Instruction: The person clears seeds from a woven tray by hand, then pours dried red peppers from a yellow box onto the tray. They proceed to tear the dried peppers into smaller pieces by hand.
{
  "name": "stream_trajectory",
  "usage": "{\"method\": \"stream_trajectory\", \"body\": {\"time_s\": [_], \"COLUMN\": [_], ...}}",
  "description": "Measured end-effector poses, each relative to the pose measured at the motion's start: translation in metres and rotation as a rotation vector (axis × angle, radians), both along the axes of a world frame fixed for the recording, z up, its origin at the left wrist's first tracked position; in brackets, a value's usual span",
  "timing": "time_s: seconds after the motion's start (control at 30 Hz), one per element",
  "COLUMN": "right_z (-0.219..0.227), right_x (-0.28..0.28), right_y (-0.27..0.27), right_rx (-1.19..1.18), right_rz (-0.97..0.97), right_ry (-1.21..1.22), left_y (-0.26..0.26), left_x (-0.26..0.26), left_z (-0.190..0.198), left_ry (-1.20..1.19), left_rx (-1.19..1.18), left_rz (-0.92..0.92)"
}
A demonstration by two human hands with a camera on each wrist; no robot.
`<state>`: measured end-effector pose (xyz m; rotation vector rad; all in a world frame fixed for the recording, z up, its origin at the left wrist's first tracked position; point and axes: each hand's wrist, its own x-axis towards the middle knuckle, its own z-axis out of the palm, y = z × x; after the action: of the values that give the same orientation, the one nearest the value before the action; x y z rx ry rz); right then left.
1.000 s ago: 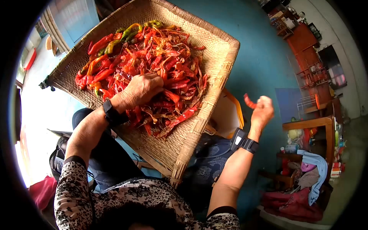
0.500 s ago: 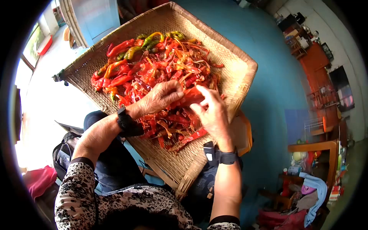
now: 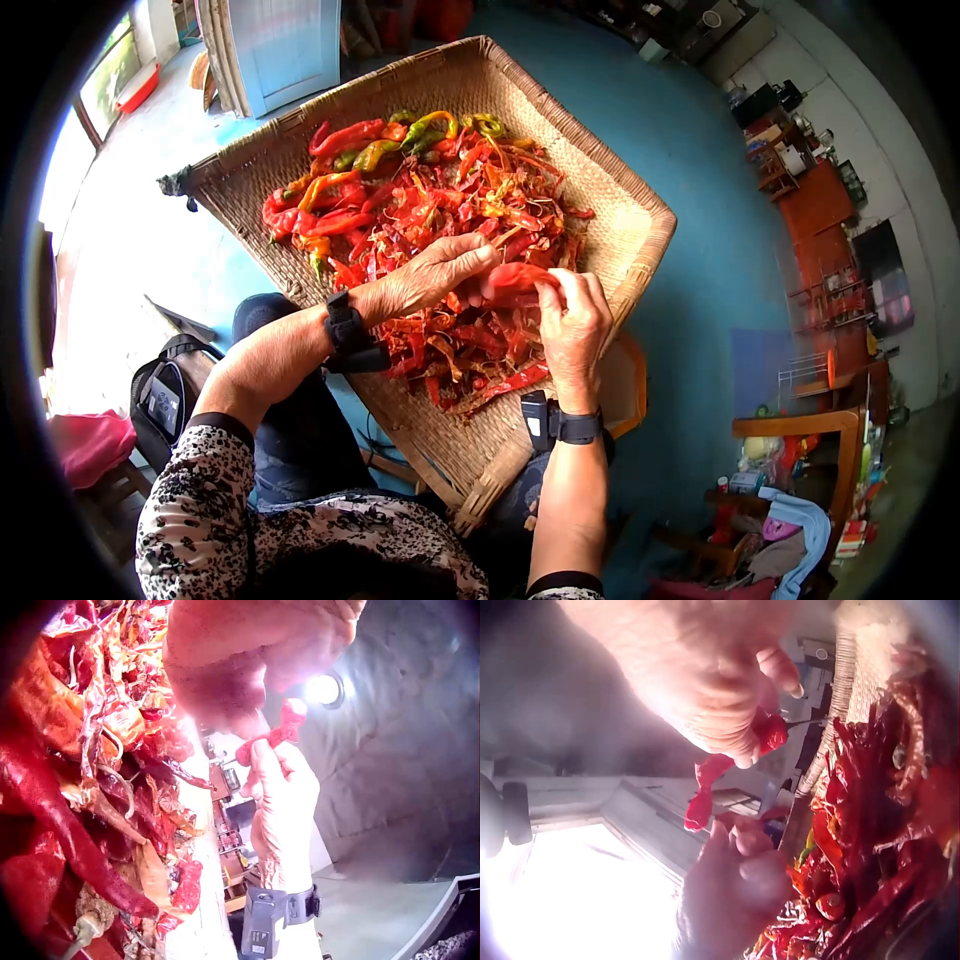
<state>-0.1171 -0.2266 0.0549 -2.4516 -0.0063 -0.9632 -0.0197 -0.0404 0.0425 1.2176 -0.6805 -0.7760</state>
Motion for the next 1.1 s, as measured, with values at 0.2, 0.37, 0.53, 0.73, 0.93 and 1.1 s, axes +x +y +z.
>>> {"method": "stream_trajectory", "body": {"time_s": [0.2,0.37,0.53,0.73,0.93,1.1], "right_z": [-0.001,0.004,-0.010,-0.008,-0.016,-0.017], "right_x": [-0.010,-0.014,-0.003,0.000,0.000,-0.001], "right_y": [-0.022,-0.018,0.001,0.001,-0.004,-0.003], "right_rx": [0.356,0.761,0.522,0.712,0.552,0.537], "right_rz": [0.032,0.260,0.261,0.253,0.327,0.337], "right_ry": [0.005,0.269,0.325,0.373,0.424,0.466], "left_y": [-0.010,-0.016,-0.016,0.000,0.029,0.048], "left_x": [-0.002,-0.013,-0.019,-0.001,0.040,0.094], "left_z": [-0.018,-0.021,-0.016,-0.013,0.008,0.006], "left_ry": [-0.512,-0.527,-0.221,0.059,0.245,0.407], "left_rx": [0.139,0.112,0.041,-0.097,-0.287,-0.699], "left_rz": [0.072,0.032,-0.055,0.002,0.272,0.867]}}
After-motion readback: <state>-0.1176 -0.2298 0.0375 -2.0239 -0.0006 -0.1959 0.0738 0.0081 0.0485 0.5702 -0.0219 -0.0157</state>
